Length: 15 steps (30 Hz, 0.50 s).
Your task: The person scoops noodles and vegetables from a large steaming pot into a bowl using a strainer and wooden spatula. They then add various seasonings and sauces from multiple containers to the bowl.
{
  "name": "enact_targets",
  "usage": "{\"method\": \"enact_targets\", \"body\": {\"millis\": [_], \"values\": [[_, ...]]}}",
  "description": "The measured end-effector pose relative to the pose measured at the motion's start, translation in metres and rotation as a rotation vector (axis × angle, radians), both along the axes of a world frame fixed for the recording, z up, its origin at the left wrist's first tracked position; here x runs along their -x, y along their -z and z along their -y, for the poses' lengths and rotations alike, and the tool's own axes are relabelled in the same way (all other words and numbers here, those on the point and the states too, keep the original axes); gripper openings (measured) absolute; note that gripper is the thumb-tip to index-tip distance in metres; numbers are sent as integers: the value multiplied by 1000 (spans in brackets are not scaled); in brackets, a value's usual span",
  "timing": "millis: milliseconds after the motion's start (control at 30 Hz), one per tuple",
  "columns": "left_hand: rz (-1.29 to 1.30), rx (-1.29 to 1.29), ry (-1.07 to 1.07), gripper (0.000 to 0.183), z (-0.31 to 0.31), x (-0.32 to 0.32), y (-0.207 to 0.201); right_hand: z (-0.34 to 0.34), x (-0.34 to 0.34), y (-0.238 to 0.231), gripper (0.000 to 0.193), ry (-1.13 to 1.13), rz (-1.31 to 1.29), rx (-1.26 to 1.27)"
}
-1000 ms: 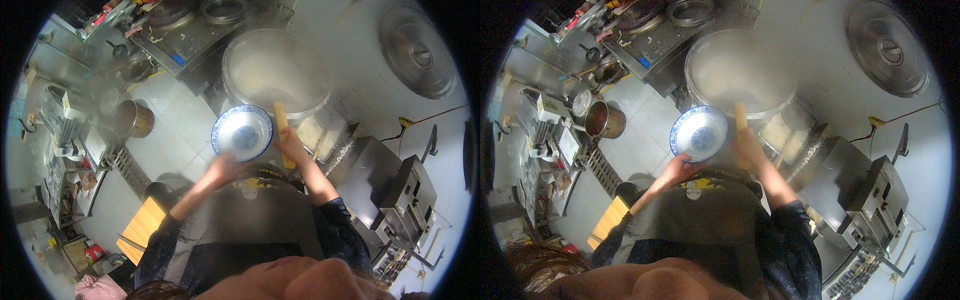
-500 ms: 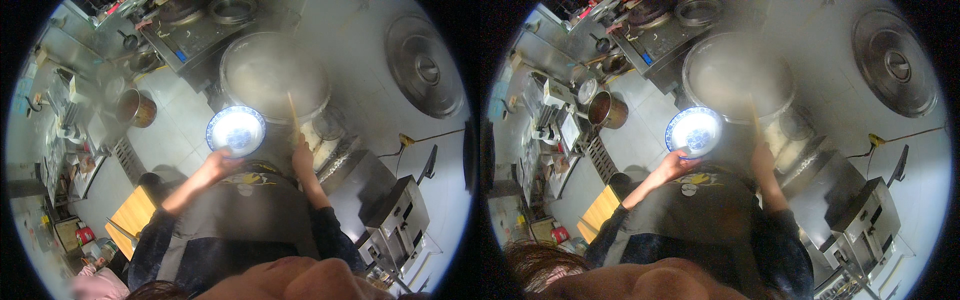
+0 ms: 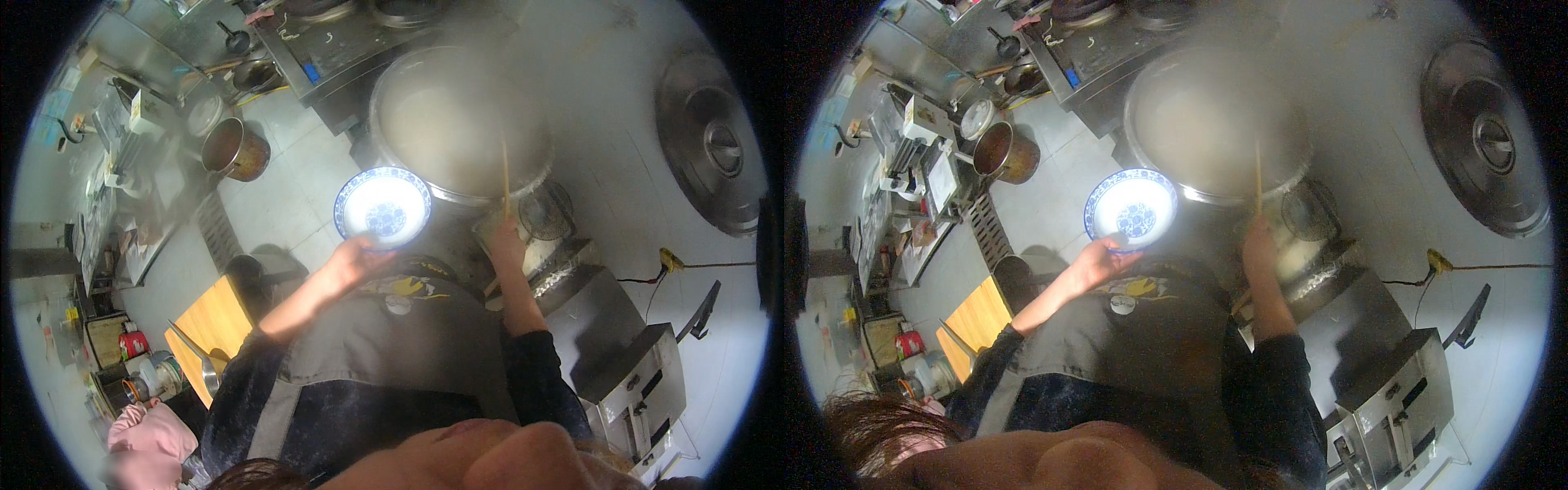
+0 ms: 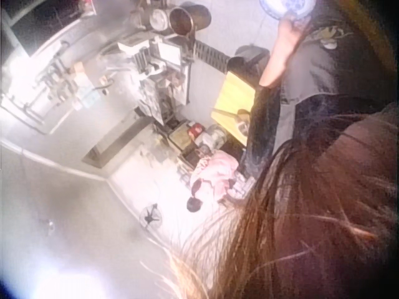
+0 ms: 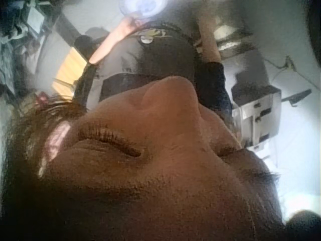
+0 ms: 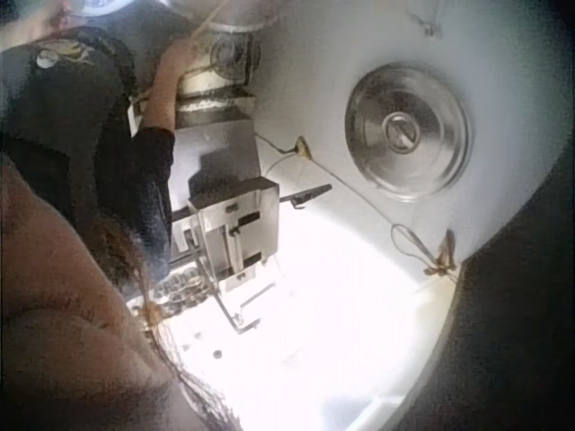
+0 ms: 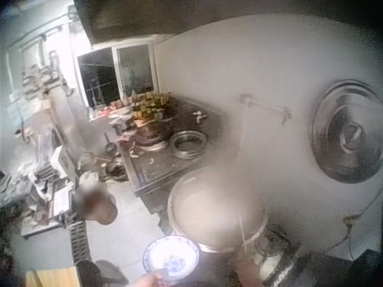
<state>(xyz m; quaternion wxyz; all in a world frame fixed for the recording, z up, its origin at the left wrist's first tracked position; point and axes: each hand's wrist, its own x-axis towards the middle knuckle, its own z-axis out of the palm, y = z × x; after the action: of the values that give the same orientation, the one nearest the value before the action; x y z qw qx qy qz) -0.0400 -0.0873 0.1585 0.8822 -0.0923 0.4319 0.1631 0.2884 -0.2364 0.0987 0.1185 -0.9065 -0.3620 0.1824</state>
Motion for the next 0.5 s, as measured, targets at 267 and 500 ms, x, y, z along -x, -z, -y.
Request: {"method": "enact_targets", "body": {"millis": [267, 500], "values": [[-58, -119, -29, 49, 1, -4, -7, -4, 2, 11, 30, 64, -137, -139], [89, -205, 107, 46, -2, 16, 31, -17, 29, 17, 24, 263, -775, -422]]}}
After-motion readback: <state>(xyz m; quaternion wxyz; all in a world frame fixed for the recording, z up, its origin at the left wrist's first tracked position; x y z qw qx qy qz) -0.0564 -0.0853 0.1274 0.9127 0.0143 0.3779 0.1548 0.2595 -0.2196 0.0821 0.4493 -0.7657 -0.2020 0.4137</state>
